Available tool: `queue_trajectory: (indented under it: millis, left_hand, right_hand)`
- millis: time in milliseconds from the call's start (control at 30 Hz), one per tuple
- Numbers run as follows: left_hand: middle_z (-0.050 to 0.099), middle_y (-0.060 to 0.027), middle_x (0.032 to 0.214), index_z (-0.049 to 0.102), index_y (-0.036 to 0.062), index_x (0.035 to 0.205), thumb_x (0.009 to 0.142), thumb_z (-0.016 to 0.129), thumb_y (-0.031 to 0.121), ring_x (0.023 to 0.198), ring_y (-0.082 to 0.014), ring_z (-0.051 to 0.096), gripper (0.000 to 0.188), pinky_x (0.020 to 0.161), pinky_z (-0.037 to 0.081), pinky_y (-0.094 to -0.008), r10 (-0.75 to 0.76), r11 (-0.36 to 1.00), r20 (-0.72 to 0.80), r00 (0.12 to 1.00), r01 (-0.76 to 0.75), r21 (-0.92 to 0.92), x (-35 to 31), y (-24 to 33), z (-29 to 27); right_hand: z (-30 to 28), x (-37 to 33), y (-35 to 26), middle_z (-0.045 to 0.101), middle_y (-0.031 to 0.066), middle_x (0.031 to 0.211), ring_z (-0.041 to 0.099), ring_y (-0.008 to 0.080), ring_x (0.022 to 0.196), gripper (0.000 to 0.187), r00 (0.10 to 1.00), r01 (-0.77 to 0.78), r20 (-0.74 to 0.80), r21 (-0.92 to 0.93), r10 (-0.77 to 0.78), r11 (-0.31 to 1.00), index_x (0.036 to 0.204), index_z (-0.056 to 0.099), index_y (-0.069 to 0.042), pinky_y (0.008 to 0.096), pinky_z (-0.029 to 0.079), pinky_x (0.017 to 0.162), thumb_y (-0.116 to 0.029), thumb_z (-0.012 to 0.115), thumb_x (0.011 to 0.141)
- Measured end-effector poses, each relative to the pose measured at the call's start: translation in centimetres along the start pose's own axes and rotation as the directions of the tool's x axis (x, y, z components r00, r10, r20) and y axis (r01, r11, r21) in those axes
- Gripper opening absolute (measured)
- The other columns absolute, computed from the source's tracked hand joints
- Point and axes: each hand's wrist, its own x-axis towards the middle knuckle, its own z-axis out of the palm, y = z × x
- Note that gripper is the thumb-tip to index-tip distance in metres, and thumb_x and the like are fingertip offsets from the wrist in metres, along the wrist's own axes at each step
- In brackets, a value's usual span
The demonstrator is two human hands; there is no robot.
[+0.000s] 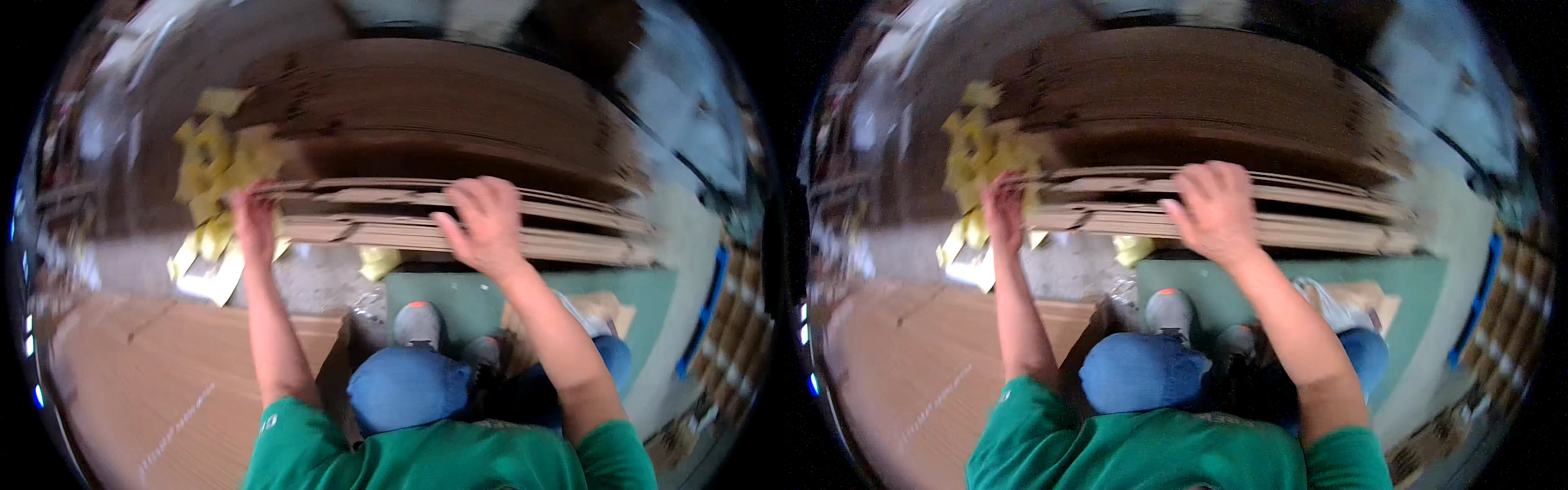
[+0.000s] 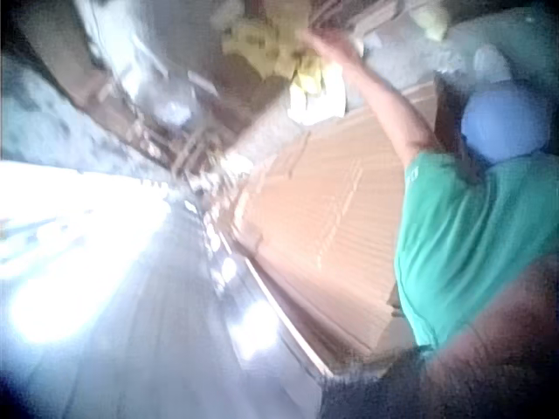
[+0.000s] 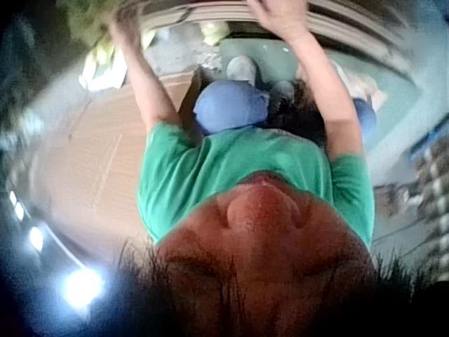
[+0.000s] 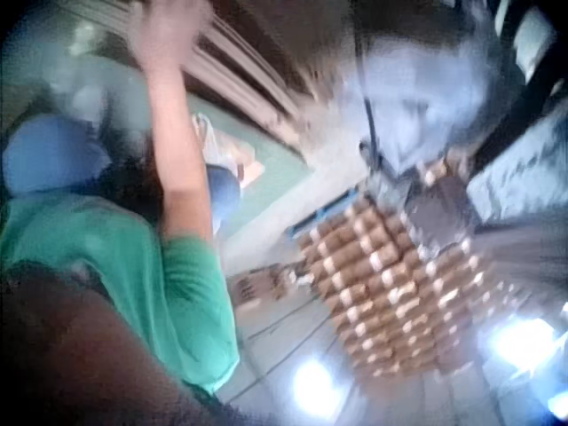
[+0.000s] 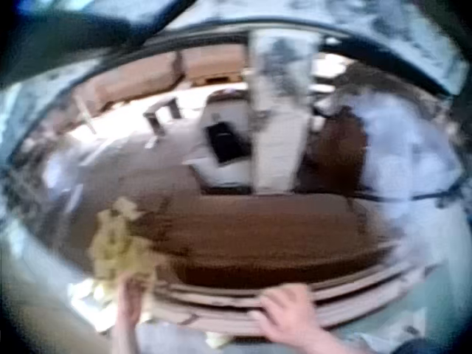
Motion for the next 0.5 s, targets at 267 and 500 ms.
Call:
queue_trajectory:
  millis: [267, 500]
  left_hand:
    - [0.058, -0.0141, 0.102, 0.059, 0.0017, 0.095, 0.091, 0.027, 0.051, 0.101, -0.0220, 0.049, 0.059, 0.090, 0.035, -0.0346, 0.051, 0.994, 0.076, 0.996, -0.043, -0.097, -3.9, -0.8, 2.1]
    - [0.054, -0.0171, 0.111, 0.059, 0.0008, 0.093, 0.091, 0.027, 0.050, 0.108, -0.0254, 0.047, 0.059, 0.097, 0.033, -0.0388, 0.035, 0.987, -0.024, 0.999, -0.038, -0.156, -4.3, -1.3, 3.1]
  right_hand:
    - [-2.9, -1.8, 2.1, 0.053, 0.0039, 0.082, 0.050, 0.0216, 0.079, 0.020, 0.990, 0.025, -0.139, 0.049, -0.018, 0.998, 0.085, 0.057, -0.009, 0.0361, 0.042, 0.071, -0.018, 0.064, 0.069]
    - [-20.9, -18.3, 25.5, 0.061, 0.0102, 0.092, 0.055, 0.0211, 0.078, 0.027, -0.137, -0.746, -0.629, 0.573, 0.765, 0.338, 0.099, 0.059, -0.004, 0.0328, 0.044, 0.069, -0.025, 0.045, 0.087]
